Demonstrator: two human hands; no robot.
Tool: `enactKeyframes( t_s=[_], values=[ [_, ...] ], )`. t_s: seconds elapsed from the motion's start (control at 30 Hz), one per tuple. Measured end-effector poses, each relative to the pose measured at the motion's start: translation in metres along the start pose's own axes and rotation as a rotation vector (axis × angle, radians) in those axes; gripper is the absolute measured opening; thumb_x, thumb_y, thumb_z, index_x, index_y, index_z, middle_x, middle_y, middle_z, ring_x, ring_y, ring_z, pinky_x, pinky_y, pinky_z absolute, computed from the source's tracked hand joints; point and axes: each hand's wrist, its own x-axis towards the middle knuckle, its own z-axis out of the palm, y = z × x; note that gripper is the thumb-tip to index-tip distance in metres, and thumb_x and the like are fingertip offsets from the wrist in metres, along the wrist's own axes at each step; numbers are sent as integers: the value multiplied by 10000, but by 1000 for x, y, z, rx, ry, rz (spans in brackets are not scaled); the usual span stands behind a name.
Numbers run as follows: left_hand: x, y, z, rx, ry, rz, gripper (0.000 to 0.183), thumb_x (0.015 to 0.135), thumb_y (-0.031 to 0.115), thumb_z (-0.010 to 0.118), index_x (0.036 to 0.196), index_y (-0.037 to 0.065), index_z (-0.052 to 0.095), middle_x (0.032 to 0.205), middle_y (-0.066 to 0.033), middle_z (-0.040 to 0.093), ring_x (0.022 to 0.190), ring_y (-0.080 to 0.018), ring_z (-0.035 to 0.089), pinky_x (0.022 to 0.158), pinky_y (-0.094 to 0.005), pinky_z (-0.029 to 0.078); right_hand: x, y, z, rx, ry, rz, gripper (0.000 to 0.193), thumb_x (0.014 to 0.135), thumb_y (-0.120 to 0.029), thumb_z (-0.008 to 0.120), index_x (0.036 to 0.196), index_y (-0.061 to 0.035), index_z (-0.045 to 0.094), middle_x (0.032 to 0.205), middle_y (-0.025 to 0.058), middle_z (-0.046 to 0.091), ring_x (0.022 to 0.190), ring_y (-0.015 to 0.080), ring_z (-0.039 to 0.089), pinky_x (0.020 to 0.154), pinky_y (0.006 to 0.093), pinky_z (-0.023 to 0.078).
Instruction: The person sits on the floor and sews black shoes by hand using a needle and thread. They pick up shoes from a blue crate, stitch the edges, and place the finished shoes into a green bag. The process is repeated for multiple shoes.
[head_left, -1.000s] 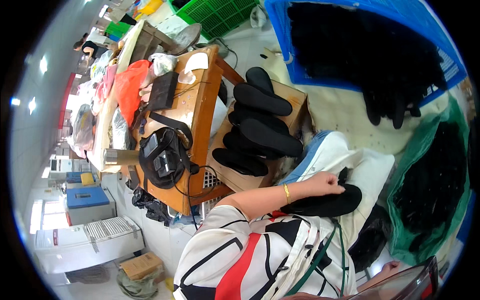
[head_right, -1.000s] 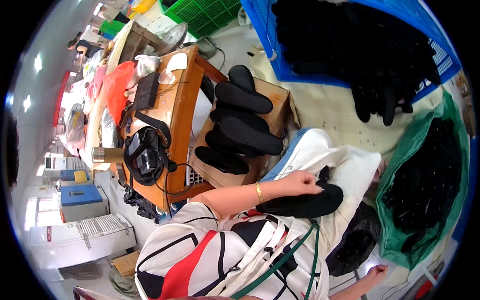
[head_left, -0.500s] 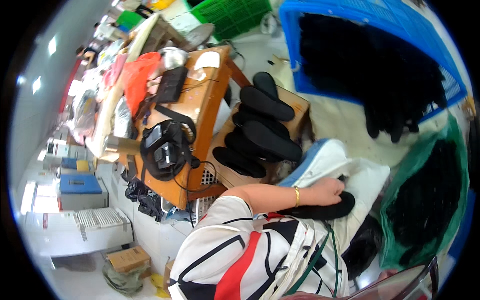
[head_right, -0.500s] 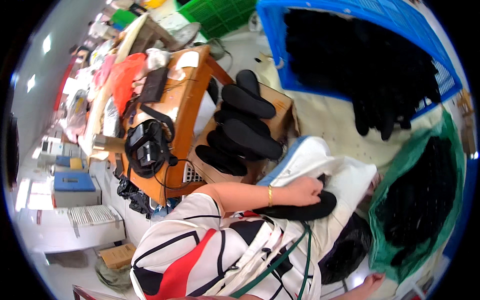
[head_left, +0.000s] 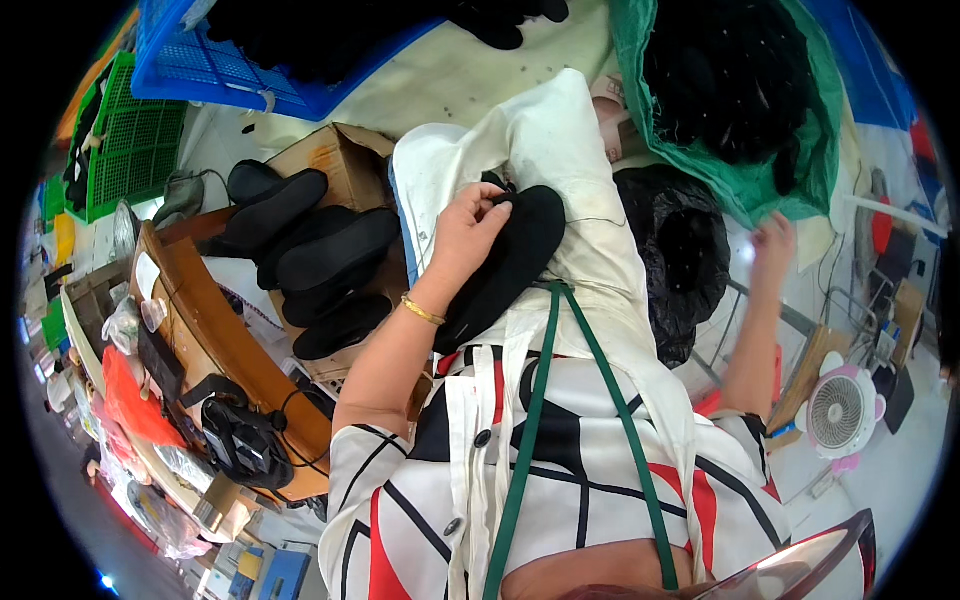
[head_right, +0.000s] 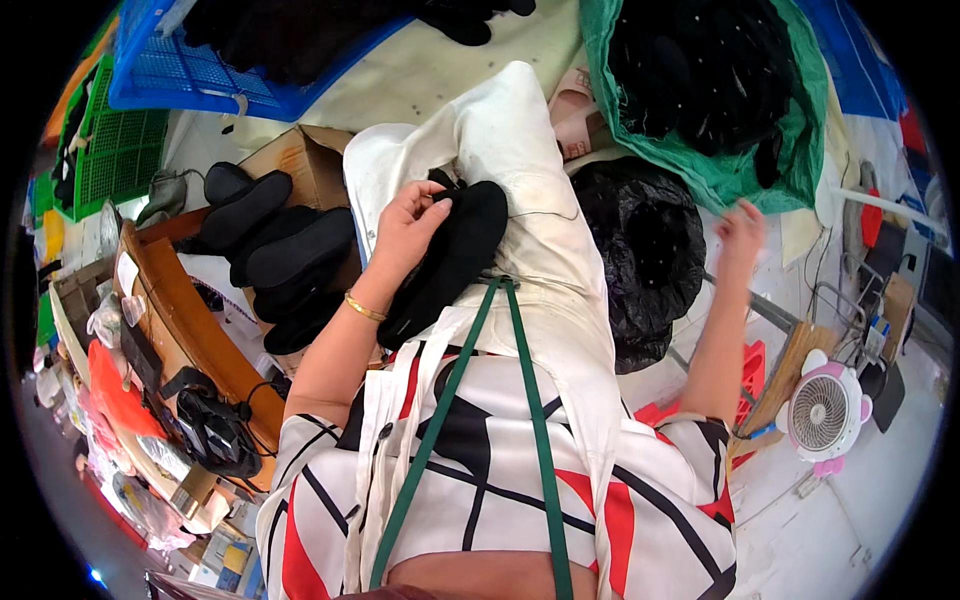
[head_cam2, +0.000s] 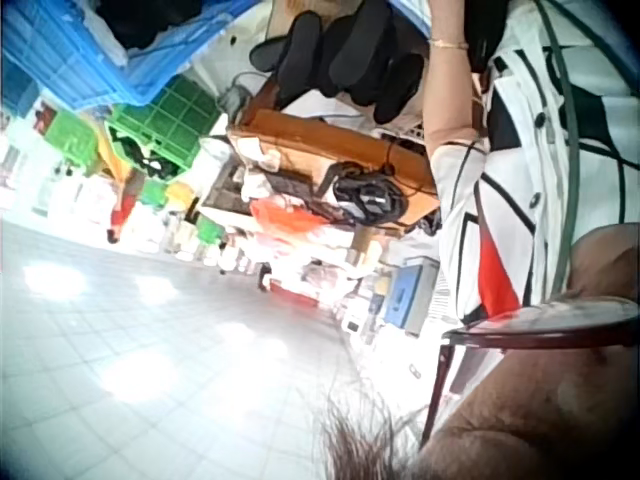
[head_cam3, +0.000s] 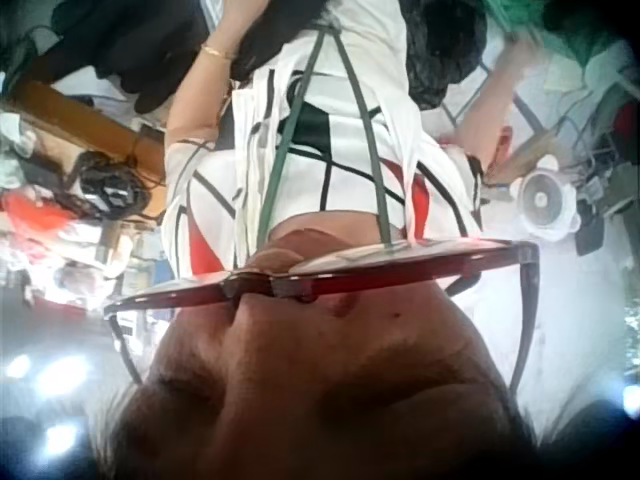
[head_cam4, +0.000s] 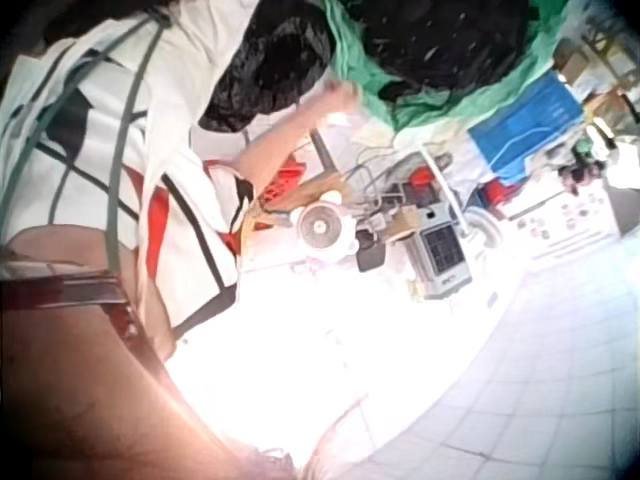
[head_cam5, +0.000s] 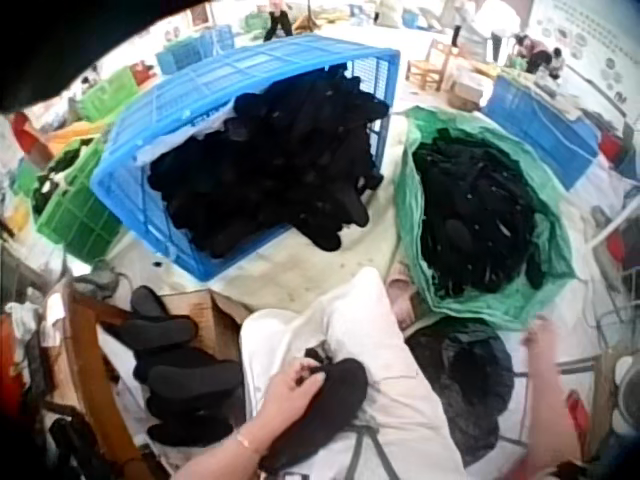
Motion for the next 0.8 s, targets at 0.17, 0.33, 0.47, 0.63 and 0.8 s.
enactKeyframes(
  t_s=[0.17,0.33,0.47,0.63,0.8],
  values=[
    [8,4,-2,-33,-105,50,189,891,130,675,1045,27,636,772,-7,589,706,-86,520,672,-238,453,-131,-60,183,-446,-690,-530,267,845,-58,644,1111,-30,640,931,112,626,830,216,628,737,309,507],
    [0,30,-14,339,11,309,221,907,189,696,1011,-2,656,849,-25,634,770,-68,543,698,-237,452,-150,-60,216,-607,-763,-840,138,802,-141,702,900,-65,642,811,103,582,756,315,591,648,388,495],
    [-14,51,-17,320,-142,103,230,886,219,715,882,-10,693,760,-38,649,700,-75,550,637,-257,455,-168,-84,218,-486,-792,-858,105,799,-125,704,848,-68,630,753,96,566,712,306,583,616,391,482],
    [-14,37,-3,168,-327,-119,264,882,243,718,851,-19,713,730,-10,667,646,-67,546,599,-243,447,-200,-96,232,-333,-929,-875,117,804,-137,714,851,-70,629,747,96,573,697,294,587,594,391,476],
    [-12,34,-20,-718,-301,-555,112,951,165,601,911,61,615,754,-55,677,532,-80,544,456,-207,431,-190,-107,235,-321,-987,-232,116,895,-120,616,983,-46,627,891,123,676,746,289,659,646,340,517]
  ],
)
